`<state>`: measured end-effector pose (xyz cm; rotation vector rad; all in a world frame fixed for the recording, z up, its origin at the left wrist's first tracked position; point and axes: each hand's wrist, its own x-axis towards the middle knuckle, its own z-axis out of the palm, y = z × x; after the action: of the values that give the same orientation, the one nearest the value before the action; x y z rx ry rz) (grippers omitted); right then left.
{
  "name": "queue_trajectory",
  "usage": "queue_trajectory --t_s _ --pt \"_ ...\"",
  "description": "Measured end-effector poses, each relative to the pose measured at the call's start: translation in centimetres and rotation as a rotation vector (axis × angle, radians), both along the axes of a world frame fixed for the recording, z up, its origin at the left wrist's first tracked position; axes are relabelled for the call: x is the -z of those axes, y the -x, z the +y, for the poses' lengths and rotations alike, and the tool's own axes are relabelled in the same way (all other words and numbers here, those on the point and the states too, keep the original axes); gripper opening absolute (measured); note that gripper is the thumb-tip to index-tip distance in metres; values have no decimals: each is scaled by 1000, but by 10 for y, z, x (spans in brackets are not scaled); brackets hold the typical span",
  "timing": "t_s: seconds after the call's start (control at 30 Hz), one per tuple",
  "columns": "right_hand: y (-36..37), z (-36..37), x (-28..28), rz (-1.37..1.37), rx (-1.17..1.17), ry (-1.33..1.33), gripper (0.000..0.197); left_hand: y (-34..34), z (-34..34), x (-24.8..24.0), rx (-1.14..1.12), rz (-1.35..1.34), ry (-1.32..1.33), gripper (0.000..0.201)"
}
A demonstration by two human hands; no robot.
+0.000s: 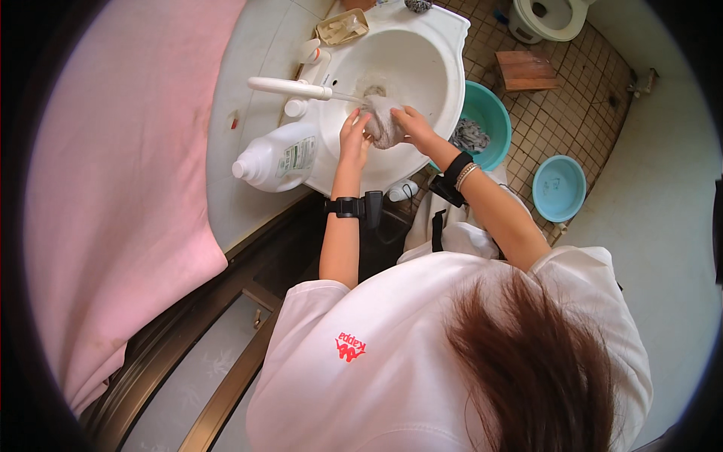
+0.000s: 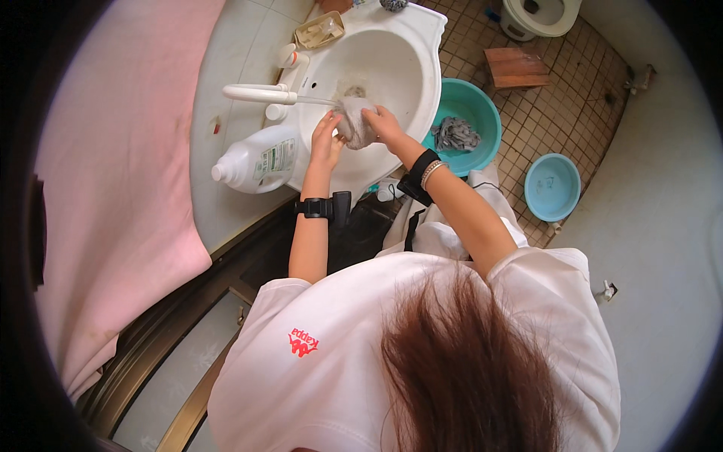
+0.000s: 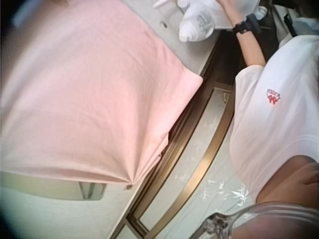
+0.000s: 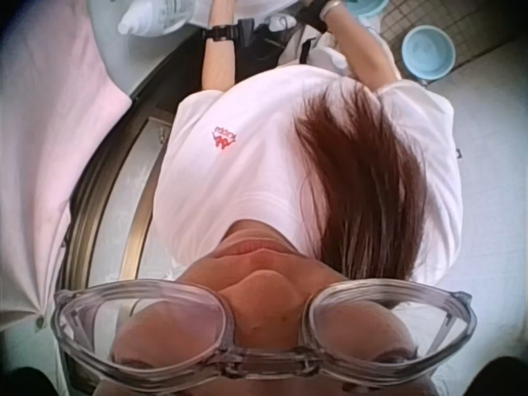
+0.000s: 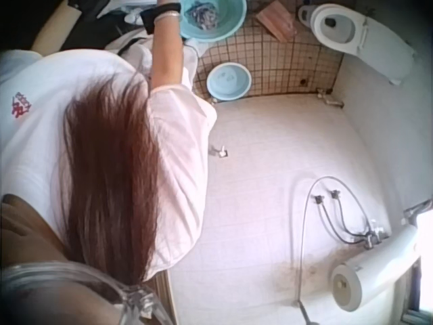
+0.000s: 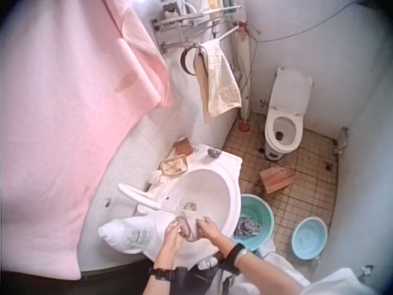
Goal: The person washes a rag in a sink, wrings it out, and then moves to a living area to spray a plant with a bottle and handle a pot containing debris.
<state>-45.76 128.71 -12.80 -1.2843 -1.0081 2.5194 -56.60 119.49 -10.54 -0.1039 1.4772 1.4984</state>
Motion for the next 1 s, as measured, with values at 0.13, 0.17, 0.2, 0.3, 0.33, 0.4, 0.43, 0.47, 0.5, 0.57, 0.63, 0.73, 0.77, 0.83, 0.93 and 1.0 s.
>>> queue_trajectory --t_s 0.13,0.17,0.2,0.3,0.33,0.4,0.43,0.47,0.5,0.57,0.63,0.73,0.77,0.83,0.93,1.0 --pt "-2 6 -8 92 -10 311 48 9 -10 1 -104 172 -39 38" --pt "-2 6 5 126 91 320 42 12 -8 -1 -103 284 -15 34" --pt "-1 7 17 160 190 328 36 17 -8 -5 -114 286 -37 30" --pt "-14 17 44 155 109 113 34 21 -3 -32 -99 285 -40 28" --pt "-10 14 29 131 78 133 34 30 -18 -31 -107 261 -60 29" --pt "-9 11 11 112 100 191 35 31 -26 -33 -60 243 -10 31" --pt "-10 13 8 94 138 241 36 30 -26 -35 2 223 31 33" --pt "-8 13 8 96 139 236 36 28 -25 -33 3 225 25 33" --pt "-5 12 6 100 129 216 38 23 -24 -30 28 167 63 35" --pt "0 9 4 102 124 194 39 12 -16 -29 57 106 99 38" --pt "7 5 -1 60 -22 -141 40 2 -8 -26 4 -90 115 44" --pt "12 -6 -11 9 -240 -645 51 3 1 -10 71 -125 66 45" --pt "16 -10 -15 3 -293 -904 53 2 3 -5 135 -133 5 42" --pt "20 -17 -16 -16 -358 -834 55 -2 5 6 109 -30 34 32" --pt "11 -20 -29 50 -347 -1047 54 2 8 20 -73 22 4 19" --pt "9 -14 -34 81 -364 -987 53 10 5 24 -84 12 19 20"
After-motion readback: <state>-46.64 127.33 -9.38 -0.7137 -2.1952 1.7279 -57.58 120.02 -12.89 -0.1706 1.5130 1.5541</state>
